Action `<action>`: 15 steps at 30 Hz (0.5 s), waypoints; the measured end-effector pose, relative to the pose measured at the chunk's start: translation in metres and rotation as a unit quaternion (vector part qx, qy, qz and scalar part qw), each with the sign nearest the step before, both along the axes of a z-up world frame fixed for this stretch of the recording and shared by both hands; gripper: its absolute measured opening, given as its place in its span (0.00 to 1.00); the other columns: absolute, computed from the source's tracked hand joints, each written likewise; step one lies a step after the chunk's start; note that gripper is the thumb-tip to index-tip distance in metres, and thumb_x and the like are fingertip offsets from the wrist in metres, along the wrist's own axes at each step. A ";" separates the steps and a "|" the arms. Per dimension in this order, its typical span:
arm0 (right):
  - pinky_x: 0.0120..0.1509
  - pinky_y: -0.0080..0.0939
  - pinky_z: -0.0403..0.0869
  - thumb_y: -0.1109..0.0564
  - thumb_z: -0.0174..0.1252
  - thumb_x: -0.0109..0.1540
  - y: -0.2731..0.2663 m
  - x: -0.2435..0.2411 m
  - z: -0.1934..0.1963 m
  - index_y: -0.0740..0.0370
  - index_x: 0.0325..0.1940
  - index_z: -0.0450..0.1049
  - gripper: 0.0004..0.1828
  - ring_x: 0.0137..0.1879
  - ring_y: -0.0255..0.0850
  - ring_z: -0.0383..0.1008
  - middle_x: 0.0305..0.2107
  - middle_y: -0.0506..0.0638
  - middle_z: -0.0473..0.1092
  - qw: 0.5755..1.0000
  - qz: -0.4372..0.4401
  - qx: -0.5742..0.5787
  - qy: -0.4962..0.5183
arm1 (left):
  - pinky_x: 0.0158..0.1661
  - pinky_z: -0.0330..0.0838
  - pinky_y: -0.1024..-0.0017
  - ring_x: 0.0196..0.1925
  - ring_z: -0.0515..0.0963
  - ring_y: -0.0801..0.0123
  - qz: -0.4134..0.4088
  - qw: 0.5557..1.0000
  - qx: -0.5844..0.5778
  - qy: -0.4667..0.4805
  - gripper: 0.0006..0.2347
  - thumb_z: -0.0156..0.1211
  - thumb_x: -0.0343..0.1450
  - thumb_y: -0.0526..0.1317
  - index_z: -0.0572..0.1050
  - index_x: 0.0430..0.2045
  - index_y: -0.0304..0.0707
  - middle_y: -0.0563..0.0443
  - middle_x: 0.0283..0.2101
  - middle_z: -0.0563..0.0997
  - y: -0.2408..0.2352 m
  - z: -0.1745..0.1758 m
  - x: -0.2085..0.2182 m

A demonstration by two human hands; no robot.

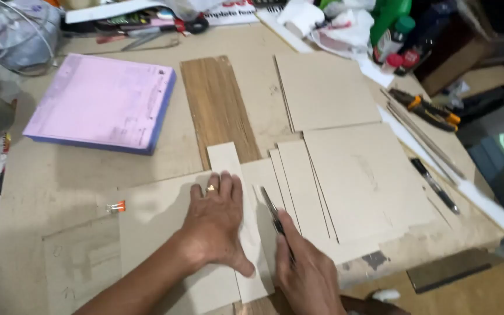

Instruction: Cutting cardboard sheets into smaller pieces using a utility knife and a wooden guide, then organizing them into stacks.

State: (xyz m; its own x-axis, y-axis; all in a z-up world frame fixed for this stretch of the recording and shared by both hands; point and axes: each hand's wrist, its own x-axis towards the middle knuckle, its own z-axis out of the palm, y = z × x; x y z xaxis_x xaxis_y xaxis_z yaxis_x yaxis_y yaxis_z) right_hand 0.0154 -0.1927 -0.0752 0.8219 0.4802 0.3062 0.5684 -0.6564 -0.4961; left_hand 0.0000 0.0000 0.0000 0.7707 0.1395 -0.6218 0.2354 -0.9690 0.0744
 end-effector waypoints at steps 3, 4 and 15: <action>0.26 0.54 0.71 0.51 0.51 0.65 0.027 0.022 0.002 0.41 0.73 0.64 0.30 0.22 0.53 0.75 0.22 0.54 0.77 0.997 0.046 -0.026 0.053 | 0.70 0.36 0.38 0.78 0.34 0.34 -0.001 1.000 -0.004 -0.005 0.75 0.86 0.50 0.72 0.30 0.72 0.23 0.27 0.76 0.33 0.002 -0.002 0.000; 0.26 0.54 0.71 0.51 0.51 0.65 0.035 0.026 0.005 0.41 0.73 0.64 0.30 0.22 0.53 0.75 0.22 0.54 0.77 0.997 0.049 -0.026 0.050 | 0.70 0.36 0.38 0.78 0.34 0.34 0.002 1.000 -0.004 -0.008 0.75 0.86 0.50 0.72 0.30 0.72 0.23 0.27 0.76 0.33 0.003 -0.002 0.001; 0.31 0.62 0.73 0.51 0.47 0.66 0.066 0.034 0.011 0.42 0.78 0.58 0.33 0.27 0.57 0.76 0.25 0.59 0.75 0.983 0.050 -0.123 0.127 | 0.72 0.29 0.39 0.79 0.27 0.37 0.005 0.999 -0.028 0.035 0.74 0.81 0.51 0.70 0.24 0.72 0.26 0.30 0.77 0.27 0.004 0.003 0.003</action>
